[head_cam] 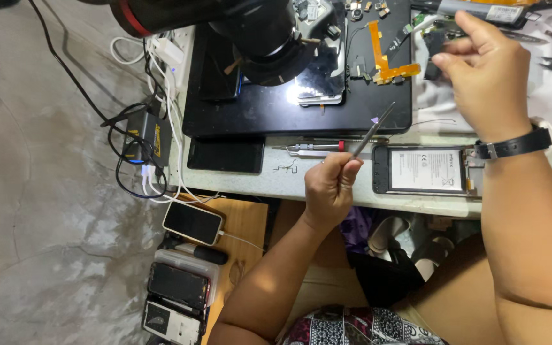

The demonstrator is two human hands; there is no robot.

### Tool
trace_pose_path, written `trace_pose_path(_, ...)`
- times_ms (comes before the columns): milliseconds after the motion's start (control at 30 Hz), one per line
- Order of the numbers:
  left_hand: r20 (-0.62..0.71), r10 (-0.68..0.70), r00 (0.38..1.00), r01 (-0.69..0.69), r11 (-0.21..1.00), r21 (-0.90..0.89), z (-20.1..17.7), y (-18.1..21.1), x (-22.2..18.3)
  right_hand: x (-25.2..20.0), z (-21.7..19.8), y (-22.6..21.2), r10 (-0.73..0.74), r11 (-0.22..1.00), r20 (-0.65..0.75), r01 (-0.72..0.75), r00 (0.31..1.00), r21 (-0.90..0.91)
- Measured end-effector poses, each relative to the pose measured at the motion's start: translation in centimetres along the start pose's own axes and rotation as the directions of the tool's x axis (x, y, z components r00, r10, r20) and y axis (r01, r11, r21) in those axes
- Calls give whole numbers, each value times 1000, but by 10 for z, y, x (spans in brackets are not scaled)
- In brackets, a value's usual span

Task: The person uses a metal spudger and a cotton swab to pry and clean the edges of a smartphone battery while the device is open on a workbench. They then use a soldering iron to work on a small connector near the battery.

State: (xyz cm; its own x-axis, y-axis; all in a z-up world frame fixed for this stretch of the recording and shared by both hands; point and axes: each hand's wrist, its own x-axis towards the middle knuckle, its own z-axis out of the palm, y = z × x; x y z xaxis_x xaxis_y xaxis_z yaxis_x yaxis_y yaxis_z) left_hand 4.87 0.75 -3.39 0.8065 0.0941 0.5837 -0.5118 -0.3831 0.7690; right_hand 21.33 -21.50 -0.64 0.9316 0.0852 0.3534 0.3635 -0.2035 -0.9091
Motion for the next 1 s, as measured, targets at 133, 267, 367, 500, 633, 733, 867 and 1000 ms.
trace_pose_path(133, -13, 33, 999, -33, 999, -10, 1, -4, -3, -3, -6, -3, -88, 996, -107, 88, 990, -9)
trace_pose_path(267, -61, -74, 995, 60, 977, -202, 4, -8, -5, -15, -15, -7, -372, 819, 53, 355, 926, -451)
trace_pose_path(367, -64, -159, 985, 134, 949, -284, 1, -4, -6, -18, -6, -11, -395, 835, 91, 399, 914, -379)
trace_pose_path(500, -60, -66, 996, 49, 966, -253, -6, -3, 2, -25, -14, -29, -360, 862, 66, 358, 931, -358)
trace_pose_path(633, -76, -27, 997, 11, 980, -201, -13, -6, 6, -53, -36, -50, -16, 878, 125, 74, 992, -473)
trace_pose_path(733, 31, -341, 940, 310, 810, -498, -15, -11, 8, -71, -52, -58, 123, 909, 446, 80, 887, -409)
trace_pose_path(867, 60, -312, 948, 286, 757, -588, -16, -14, 6, -92, -55, -54, -44, 616, 634, 521, 772, -591)
trace_pose_path(1000, 70, -296, 952, 279, 755, -593, -15, -16, 5, -101, -56, -49, 15, 539, 614, 511, 789, -670)
